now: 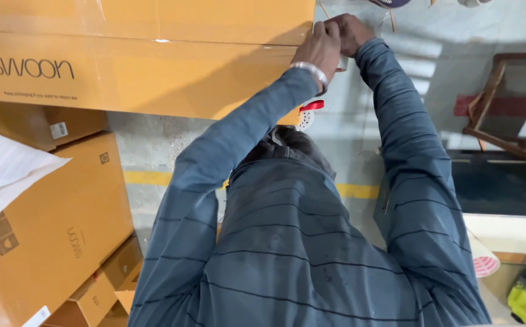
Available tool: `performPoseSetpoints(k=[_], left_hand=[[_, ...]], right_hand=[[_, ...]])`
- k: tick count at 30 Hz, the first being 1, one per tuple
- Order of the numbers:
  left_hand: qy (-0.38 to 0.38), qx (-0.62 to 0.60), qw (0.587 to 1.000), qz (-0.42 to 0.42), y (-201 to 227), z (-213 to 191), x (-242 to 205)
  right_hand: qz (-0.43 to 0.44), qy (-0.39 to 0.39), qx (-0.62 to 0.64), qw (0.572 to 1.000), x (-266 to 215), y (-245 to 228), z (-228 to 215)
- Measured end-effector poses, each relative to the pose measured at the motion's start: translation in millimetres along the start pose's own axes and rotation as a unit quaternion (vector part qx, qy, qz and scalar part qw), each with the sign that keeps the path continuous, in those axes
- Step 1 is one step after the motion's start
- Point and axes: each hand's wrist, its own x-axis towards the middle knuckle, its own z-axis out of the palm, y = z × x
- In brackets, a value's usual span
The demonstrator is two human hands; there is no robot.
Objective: Applying packing tape to seal cardboard boxes in a production area.
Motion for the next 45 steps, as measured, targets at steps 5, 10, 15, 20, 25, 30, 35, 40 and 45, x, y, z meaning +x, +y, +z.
performPoseSetpoints(k=[5, 10, 15, 20, 25, 30, 35, 40, 45], left_hand=[[-0.005, -0.003, 0.995, -0.104, -6.5, 82.2, 63.1], [-0.034, 0.040, 0.992, -0.112, -10.9, 106.8, 97.0], [-0.008, 0.058, 0.992, -0.110, -10.3, 88.5, 93.0], [-0.030, 0.069, 0.994, -0.082, -6.9, 62.0, 83.5], [-0.001, 0.074, 0.994, -0.075, -8.7, 71.6, 84.7], [0.024, 0.131, 0.991, -0.003, -45.6, 134.6, 120.7], [-0.064, 0.116, 0.989, 0.064, -16.1, 48.0, 54.2], [-0.003, 0.594, 0.790, 0.150, -46.4, 107.1, 15.1], [-0.383, 0.376, 0.817, 0.209, 28.3, 5.7, -5.2]], right_hand=[[-0.064, 0.005, 0.147, 0.987, 1.6, 86.1, 25.0], [-0.052, 0.061, -0.027, 0.996, -9.0, -6.4, 1.1], [-0.098, 0.070, 0.145, 0.982, 3.9, 76.0, 49.2], [-0.025, 0.071, 0.232, 0.970, -1.2, 63.2, 54.2], [0.089, 0.334, -0.064, 0.936, -50.0, -41.8, 55.1], [0.081, 0.406, 0.083, 0.906, -126.5, -58.3, 46.5], [0.066, 0.415, 0.246, 0.873, -222.5, 11.5, 37.4], [0.194, 0.478, 0.197, 0.834, -281.9, 16.0, 63.3], [0.168, 0.487, 0.263, 0.816, -282.2, -26.5, 80.6]])
